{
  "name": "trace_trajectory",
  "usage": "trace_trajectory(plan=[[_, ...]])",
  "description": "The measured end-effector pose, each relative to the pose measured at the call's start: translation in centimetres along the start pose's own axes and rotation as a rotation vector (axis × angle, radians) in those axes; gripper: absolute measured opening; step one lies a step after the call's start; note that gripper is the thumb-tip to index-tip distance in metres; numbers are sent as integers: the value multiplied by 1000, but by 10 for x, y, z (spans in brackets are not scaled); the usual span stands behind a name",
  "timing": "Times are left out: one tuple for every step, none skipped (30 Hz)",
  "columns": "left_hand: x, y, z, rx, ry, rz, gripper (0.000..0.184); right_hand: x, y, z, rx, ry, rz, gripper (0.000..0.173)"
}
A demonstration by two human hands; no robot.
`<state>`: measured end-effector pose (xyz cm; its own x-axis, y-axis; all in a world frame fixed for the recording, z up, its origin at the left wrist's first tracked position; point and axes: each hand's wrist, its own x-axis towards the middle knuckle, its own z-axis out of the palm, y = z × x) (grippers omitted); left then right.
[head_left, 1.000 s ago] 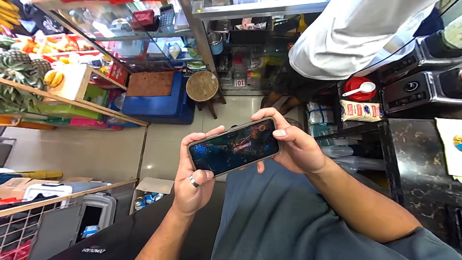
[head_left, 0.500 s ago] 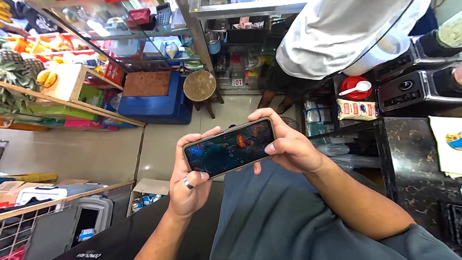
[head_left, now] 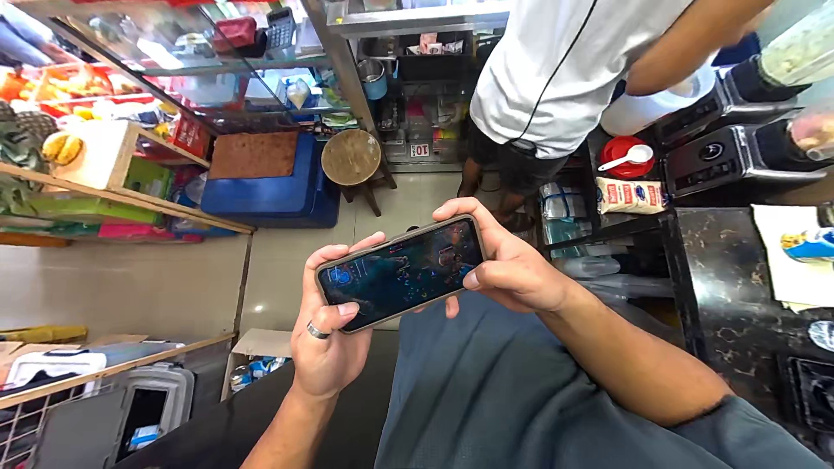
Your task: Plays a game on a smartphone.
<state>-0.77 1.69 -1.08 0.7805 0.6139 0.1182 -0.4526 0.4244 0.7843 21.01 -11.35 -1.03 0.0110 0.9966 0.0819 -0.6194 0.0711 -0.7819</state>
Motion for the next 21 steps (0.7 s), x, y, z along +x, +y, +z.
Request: trace_trajectory(plan=[[0,0,0,6,0,0,45,0,0,0,1,-2,1,65],[0,0,1,10,5,-2,45,0,0,-1,0,-5,1,65],[0,-1,1,13,11,-4,45,0,-1,-1,-5,-6,2,65],[0,-1,1,16,17,-5,45,0,-1,-1,-8,-5,3,66],[0,-1,0,16,25,-3,44,0,-1,-1,-7,-5,3,66],[0,0,0,17,33,1,43,1,-1,-1,-5,-9,5,66],[0,0,1,24,36,4,43,1,-1,0,-3,-10,2,67],[0,1,2,28,35,5,42,2,0,0,2,-13,-1,66],[0,1,2,32,34,5,41,2,0,0,3,-15,-4,66],[1,1,3,33,36,5,41,2,0,0,2,-17,-7,66],[1,1,3,34,38,4,41,2,0,0,-1,-16,-9,66],[0,1,2,29,37,4,41,2,-1,0,-3,-15,-7,67],[0,1,2,25,36,4,42,2,-1,0,0,-15,-6,67],[0,1,2,22,36,3,43,2,-1,1,2,-13,-5,67],[0,1,1,22,37,2,43,2,-1,0,1,-14,-3,67],[0,1,1,24,38,0,43,3,-1,0,-4,-13,-3,68],[0,1,1,24,38,0,44,3,-1,0,-9,-11,-4,68],[0,1,1,25,36,0,44,3,-1,0,-16,-12,-3,68],[0,1,1,27,36,0,44,3,-1,0,-28,-10,-2,68],[0,1,1,27,35,-1,44,2,-1,1,-50,2,3,67],[0,1,1,29,34,0,45,2,-1,2,-83,26,8,66]])
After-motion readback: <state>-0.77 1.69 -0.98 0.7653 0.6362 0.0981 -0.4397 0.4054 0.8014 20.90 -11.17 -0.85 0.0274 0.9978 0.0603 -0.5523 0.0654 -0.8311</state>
